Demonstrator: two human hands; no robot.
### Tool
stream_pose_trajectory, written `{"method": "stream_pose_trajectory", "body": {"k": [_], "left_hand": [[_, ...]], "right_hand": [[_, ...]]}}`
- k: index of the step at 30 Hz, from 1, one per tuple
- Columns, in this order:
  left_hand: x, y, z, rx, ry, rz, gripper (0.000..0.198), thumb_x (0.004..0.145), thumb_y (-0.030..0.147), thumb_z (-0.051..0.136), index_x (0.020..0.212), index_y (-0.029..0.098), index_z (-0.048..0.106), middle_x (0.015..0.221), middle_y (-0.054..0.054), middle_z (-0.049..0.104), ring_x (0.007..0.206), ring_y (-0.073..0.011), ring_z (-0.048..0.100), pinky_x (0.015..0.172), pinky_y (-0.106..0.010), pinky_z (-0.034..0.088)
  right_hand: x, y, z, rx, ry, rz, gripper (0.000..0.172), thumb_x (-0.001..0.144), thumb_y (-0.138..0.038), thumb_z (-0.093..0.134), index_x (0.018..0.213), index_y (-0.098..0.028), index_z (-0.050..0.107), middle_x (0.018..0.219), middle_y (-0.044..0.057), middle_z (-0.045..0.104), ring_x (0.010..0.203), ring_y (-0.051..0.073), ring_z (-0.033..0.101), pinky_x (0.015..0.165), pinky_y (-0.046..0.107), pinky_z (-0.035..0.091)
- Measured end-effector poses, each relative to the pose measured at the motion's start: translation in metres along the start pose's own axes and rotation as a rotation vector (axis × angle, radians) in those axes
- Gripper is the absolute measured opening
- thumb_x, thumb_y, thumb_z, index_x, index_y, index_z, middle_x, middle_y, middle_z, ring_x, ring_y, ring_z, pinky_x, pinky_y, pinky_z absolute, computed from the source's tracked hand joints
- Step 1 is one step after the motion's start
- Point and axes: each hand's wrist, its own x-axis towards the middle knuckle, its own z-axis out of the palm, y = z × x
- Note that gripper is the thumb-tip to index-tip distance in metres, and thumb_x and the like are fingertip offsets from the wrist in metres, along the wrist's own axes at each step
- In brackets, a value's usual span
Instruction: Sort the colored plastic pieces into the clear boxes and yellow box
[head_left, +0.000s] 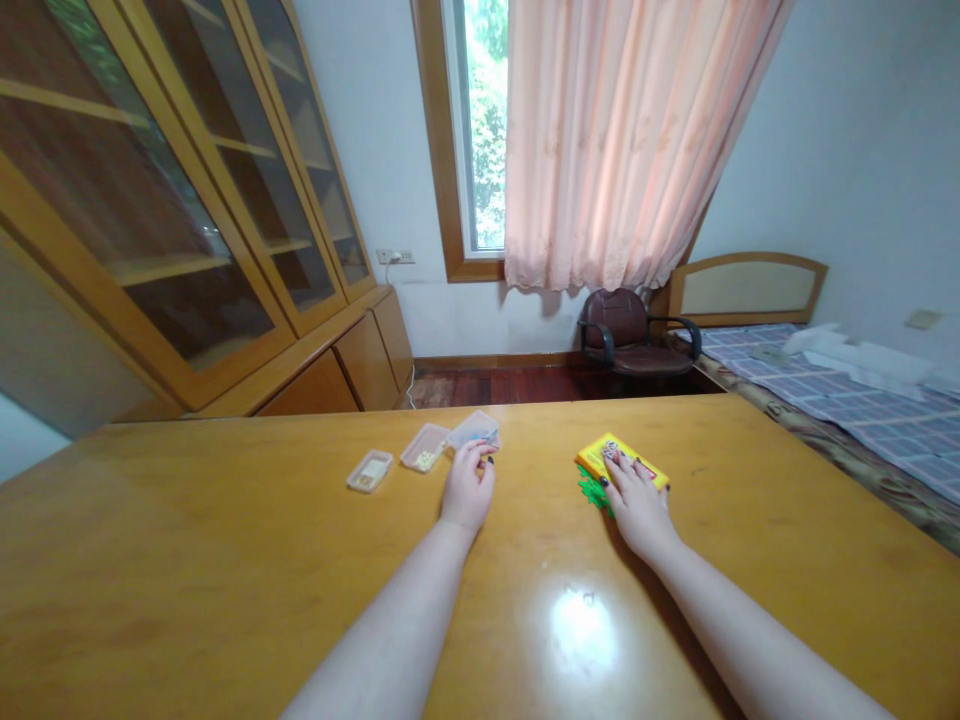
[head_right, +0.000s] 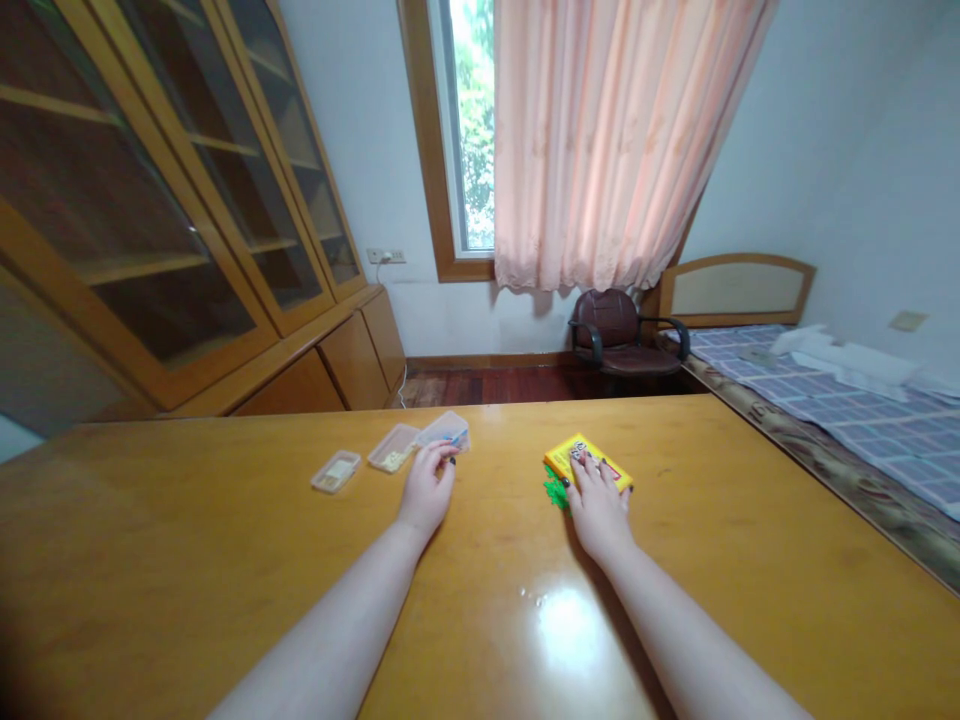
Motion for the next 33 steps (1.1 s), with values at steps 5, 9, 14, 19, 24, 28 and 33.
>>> {"method": "stream_pose_trajectory", "body": {"k": [5,9,14,19,24,28,33], "left_hand": [[0.000,-0.002,0.002,-0.017,-0.031,0.020,0.025,0.075,0.008,0.043,0.092,0.018,0.058,0.105,-0.007,0.054,0.103,-0.0171,0.050,0.092,-0.034,0.041],[0.000,-0.002,0.002,-0.025,-0.049,0.019,0.025,0.074,0.007,0.043,0.092,0.017,0.058,0.103,-0.006,0.055,0.102,-0.0169,0.050,0.093,-0.035,0.040],[-0.001,0.000,0.002,-0.003,-0.093,-0.020,0.026,0.075,0.008,0.044,0.095,0.017,0.057,0.102,-0.006,0.056,0.091,-0.0158,0.054,0.083,-0.032,0.045],[-0.006,0.008,0.006,0.075,-0.206,0.041,0.028,0.077,0.013,0.045,0.102,0.018,0.056,0.105,-0.007,0.057,0.100,-0.0186,0.052,0.090,-0.035,0.041],[-0.019,0.043,0.006,0.152,-0.407,0.244,0.033,0.078,0.018,0.047,0.110,0.020,0.054,0.112,-0.007,0.057,0.105,-0.0213,0.049,0.093,-0.040,0.037],[-0.044,0.082,0.012,0.126,-0.714,0.617,0.031,0.081,0.032,0.048,0.110,0.025,0.056,0.117,-0.005,0.056,0.114,-0.0210,0.044,0.103,-0.041,0.024],[-0.070,0.101,0.034,0.170,-0.937,0.770,0.063,0.081,0.056,0.037,0.133,0.021,0.033,0.137,-0.008,0.037,0.128,-0.0237,0.028,0.105,-0.048,0.015]], "right_hand": [[-0.021,-0.034,0.003,0.125,-0.041,0.106,0.055,0.085,-0.043,0.021,0.137,-0.024,0.025,0.146,0.005,0.015,0.131,0.033,0.014,0.094,0.065,0.017],[-0.038,-0.054,0.003,0.129,-0.078,0.126,0.056,0.084,-0.043,0.022,0.137,-0.024,0.025,0.146,0.007,0.016,0.132,0.032,0.015,0.095,0.063,0.018],[-0.042,-0.046,-0.007,0.014,-0.012,0.000,0.052,0.083,-0.049,0.030,0.130,-0.030,0.038,0.138,0.006,0.035,0.126,0.034,0.028,0.098,0.061,0.013],[-0.021,-0.025,-0.011,-0.082,-0.032,-0.142,0.056,0.081,-0.052,0.036,0.128,-0.023,0.042,0.138,0.015,0.033,0.123,0.033,0.034,0.097,0.048,0.025],[0.005,-0.016,-0.005,-0.085,-0.049,-0.096,0.061,0.084,-0.054,0.027,0.134,-0.020,0.031,0.136,0.017,0.036,0.120,0.031,0.040,0.094,0.047,0.029],[0.026,-0.015,-0.001,-0.084,-0.004,-0.102,0.056,0.086,-0.048,0.024,0.134,-0.020,0.031,0.137,0.013,0.036,0.122,0.027,0.036,0.097,0.045,0.026],[0.048,-0.015,0.001,-0.047,0.024,-0.130,0.054,0.089,-0.045,0.017,0.133,-0.019,0.033,0.136,0.012,0.038,0.122,0.023,0.038,0.098,0.036,0.027]]}}
